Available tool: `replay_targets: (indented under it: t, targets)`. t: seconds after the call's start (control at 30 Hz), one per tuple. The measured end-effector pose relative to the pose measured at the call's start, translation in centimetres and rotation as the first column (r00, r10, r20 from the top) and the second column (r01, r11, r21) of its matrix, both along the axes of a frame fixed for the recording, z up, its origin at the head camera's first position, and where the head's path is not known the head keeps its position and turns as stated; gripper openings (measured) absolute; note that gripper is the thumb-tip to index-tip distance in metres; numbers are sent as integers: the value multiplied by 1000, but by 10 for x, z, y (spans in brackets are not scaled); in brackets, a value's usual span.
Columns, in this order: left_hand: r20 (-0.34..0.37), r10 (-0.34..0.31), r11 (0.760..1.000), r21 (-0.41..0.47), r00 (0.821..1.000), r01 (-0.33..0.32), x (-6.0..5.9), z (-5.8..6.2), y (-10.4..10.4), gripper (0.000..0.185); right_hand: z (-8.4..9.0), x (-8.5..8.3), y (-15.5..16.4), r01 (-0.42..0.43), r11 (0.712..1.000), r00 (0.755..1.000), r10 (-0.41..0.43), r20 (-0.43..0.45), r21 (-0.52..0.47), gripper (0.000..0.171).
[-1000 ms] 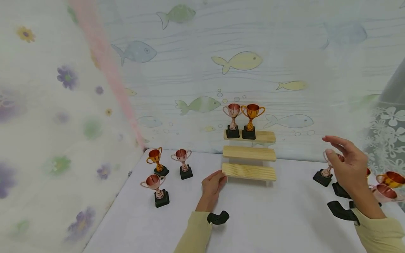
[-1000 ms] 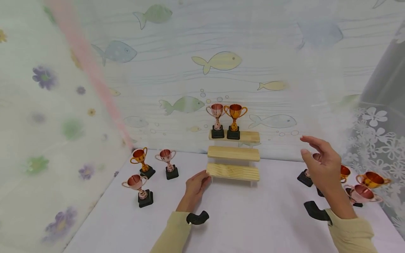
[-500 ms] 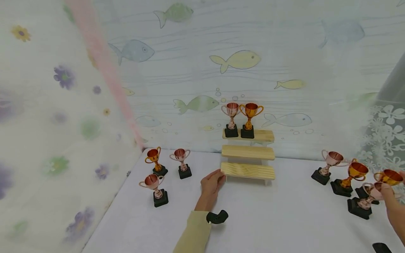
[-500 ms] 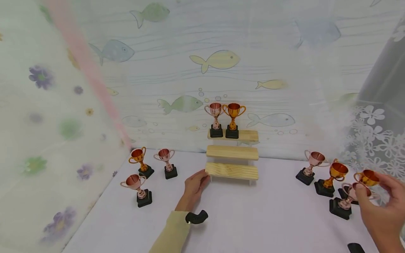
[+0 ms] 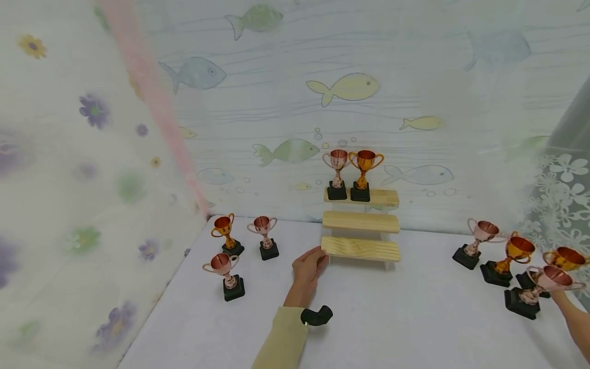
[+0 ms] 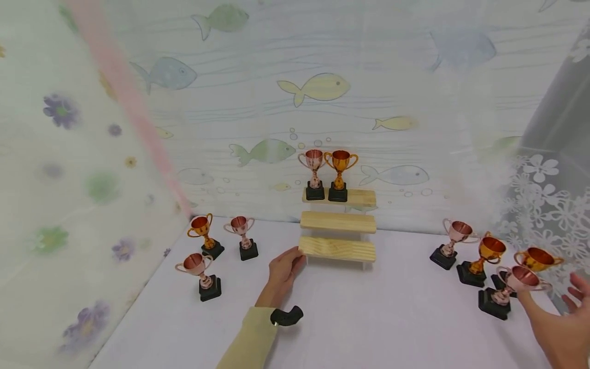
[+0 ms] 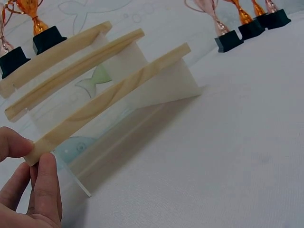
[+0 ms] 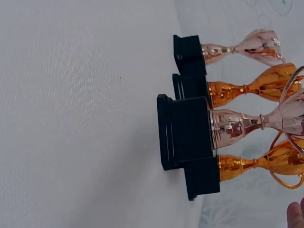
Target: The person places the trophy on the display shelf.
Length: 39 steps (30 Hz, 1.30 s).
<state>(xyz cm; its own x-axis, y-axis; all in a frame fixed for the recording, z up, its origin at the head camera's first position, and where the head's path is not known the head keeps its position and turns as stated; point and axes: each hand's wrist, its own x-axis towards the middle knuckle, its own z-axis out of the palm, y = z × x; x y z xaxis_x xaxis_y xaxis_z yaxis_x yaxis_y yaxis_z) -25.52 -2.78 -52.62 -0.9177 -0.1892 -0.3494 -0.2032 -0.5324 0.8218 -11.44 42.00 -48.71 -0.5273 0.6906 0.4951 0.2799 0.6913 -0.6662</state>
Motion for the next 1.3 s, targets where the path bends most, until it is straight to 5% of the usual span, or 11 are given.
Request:
replay_targets:
  t: [0.1,0.23,0.47,0.97,1.3]
  targets:
    - [5,1,1000,-4,1000,-1,0,0,-1,35,0,-7,-9,47,986,998,-52,-25,-163,71]
    - [4,-2,1000,1,1000,2,0,-1,-1,34,3,-18,-7,-11,938,999,26,38,-346,68]
    - [1,-2,1000,16,1000,2,-2,-4,0,36,3,-23,-5,-55,882,994,95,62,-469,64]
    - [-6,-19,999,28,1000,19,0,-1,0,36,3,-25,0,-49,907,983,119,142,-418,57]
    - [-1,-15,1000,24,1000,15,-3,-2,-2,36,-6,-26,0,-49,914,988,104,117,-402,58]
